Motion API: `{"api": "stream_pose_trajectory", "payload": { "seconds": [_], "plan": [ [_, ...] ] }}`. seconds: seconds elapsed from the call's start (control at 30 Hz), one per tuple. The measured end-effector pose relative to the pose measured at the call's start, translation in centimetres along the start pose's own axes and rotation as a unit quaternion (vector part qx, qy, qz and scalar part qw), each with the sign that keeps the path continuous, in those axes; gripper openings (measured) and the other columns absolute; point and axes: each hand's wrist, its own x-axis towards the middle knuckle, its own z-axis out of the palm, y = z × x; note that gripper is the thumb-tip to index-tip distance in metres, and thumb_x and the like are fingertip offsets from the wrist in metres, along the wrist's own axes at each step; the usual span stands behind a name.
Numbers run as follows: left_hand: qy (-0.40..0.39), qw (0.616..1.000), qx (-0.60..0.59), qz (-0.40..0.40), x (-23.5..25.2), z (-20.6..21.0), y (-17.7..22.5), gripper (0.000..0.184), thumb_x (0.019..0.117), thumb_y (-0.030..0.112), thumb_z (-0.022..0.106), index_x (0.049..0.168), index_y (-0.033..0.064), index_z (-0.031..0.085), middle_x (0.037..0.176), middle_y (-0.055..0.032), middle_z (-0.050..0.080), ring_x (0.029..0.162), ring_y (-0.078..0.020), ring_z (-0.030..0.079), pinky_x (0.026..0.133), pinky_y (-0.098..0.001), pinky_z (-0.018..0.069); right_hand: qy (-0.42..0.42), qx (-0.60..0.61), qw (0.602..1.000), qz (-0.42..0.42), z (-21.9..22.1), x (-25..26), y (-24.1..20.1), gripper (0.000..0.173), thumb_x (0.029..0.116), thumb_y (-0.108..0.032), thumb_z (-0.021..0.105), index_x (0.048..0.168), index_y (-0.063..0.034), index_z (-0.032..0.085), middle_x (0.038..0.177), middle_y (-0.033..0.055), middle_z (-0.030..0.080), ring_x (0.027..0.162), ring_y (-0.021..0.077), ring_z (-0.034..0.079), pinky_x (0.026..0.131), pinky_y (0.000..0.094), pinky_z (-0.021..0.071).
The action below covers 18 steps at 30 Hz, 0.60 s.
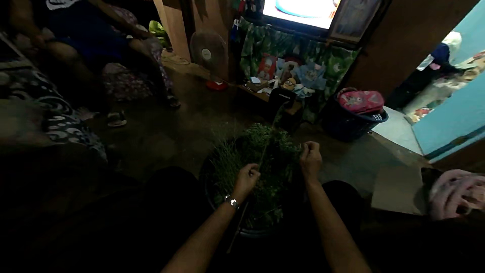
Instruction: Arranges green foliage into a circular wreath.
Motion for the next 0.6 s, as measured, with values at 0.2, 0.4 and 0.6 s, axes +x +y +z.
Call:
{"api": "stream_pose_trajectory", "payload": {
  "seconds": [0.2,0.4,0.6],
  "plan": [
    [0.025,0.998,0.064,-0.002,1.7,-0.7,-1.6,0.042,0.1074,0.021,0.053,0.144,0.0017,0.053,0.138,-0.0217,0.059,0.126,-0.0312,0.058,0.109,-0.0443,0.0451,0.001,0.012,0.978,-0.207,0.3,-2.9,-0.2,0.018,0.0955,-0.004,0.061,0.106,0.0089,0.069,0.091,0.02,0.073,0.075,0.0283,0.073,0.068,0.04,0.0618],
    [-0.089,0.952,-0.288,-0.058,0.4,0.1,-0.7,0.03,0.111,0.022,0.043,0.105,0.0026,0.066,0.082,0.002,0.064,0.069,-0.0042,0.06,0.067,-0.0202,0.0522,-0.141,0.076,0.908,-0.388,1.9,-7.4,-2.1,0.013,0.0909,-0.007,0.07,0.1,0.0014,0.073,0.093,0.0154,0.072,0.076,0.0254,0.073,0.068,0.0369,0.0627],
    [-0.076,0.923,-0.374,-0.041,-0.4,-1.1,-0.3,0.013,0.1038,0.005,0.054,0.104,-0.0003,0.065,0.083,-0.0027,0.071,0.074,-0.0102,0.068,0.072,-0.0264,0.059,-0.14,0.088,0.887,-0.431,2.8,-8.0,-2.6,0.014,0.0904,-0.007,0.071,0.104,-0.0009,0.073,0.098,0.0158,0.072,0.081,0.0272,0.073,0.071,0.0382,0.0626]
  ]
}}
